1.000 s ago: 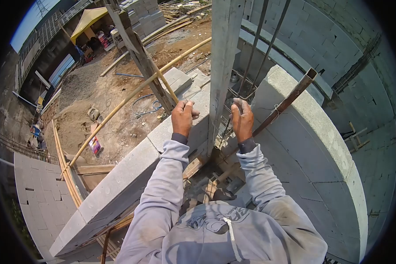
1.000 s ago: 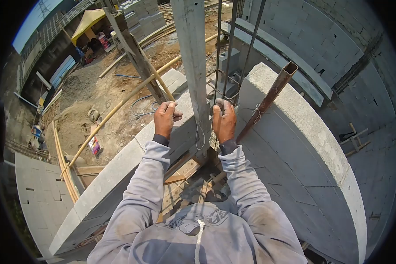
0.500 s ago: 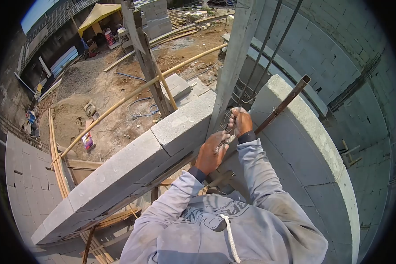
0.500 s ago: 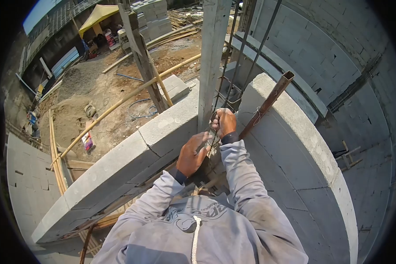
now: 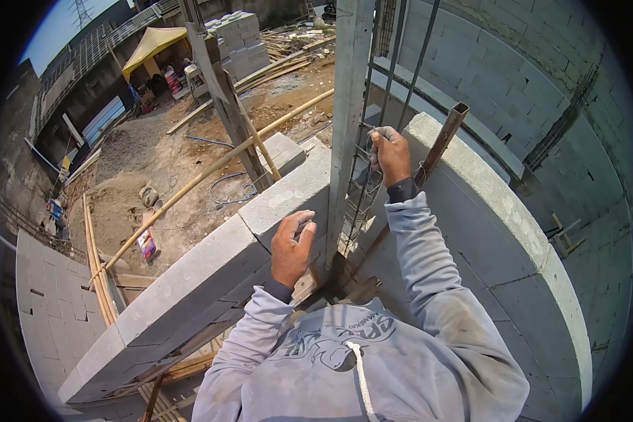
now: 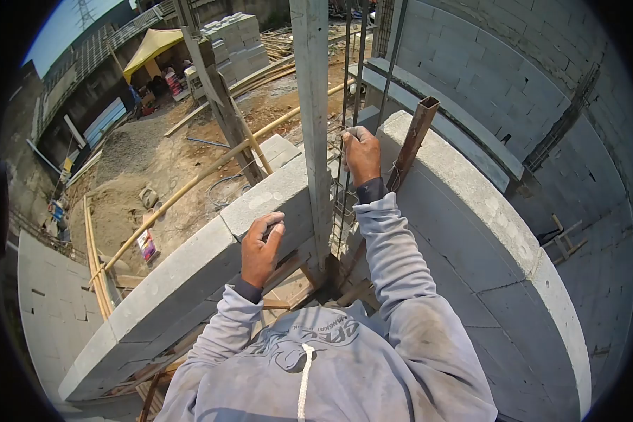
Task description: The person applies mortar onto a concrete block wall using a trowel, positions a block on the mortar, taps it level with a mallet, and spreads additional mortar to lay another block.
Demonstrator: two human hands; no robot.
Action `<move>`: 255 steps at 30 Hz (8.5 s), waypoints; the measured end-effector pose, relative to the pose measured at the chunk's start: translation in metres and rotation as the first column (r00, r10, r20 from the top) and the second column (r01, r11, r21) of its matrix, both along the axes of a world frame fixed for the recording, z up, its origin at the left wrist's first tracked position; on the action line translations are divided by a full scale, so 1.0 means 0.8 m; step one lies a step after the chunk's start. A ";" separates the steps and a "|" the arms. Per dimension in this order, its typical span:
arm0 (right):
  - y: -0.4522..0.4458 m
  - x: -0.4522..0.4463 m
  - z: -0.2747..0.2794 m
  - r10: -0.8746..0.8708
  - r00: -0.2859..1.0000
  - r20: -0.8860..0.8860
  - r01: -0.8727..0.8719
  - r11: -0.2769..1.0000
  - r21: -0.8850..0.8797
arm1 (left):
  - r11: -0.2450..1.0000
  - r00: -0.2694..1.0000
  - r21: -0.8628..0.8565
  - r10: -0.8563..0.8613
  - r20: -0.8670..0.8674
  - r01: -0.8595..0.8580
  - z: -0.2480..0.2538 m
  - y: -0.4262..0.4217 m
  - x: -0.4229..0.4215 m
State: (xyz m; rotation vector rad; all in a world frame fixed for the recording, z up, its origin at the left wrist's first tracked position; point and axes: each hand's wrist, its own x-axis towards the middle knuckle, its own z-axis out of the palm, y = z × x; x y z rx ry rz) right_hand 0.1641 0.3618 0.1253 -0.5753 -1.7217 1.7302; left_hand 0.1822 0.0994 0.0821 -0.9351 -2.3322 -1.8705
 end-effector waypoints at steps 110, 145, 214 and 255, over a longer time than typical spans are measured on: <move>0.053 -0.076 0.067 0.027 0.925 0.380 -0.345 0.482 0.805 | 0.744 0.826 -0.457 -0.563 -0.037 0.487 0.165 0.127 -0.189; -0.017 0.021 0.046 -0.182 0.962 0.203 -0.069 0.558 0.827 | 0.794 0.893 -0.591 -0.154 -0.423 -0.143 0.150 0.147 -0.129; -0.019 -0.005 0.023 -0.068 0.981 0.181 -0.019 0.899 0.439 | 0.886 0.892 -0.458 -0.262 -0.369 0.071 0.120 0.140 -0.170; -0.591 0.326 0.136 0.427 -0.264 0.865 0.543 -0.676 0.499 | -0.687 -0.525 -0.082 0.467 0.712 -0.722 -0.144 -0.450 0.534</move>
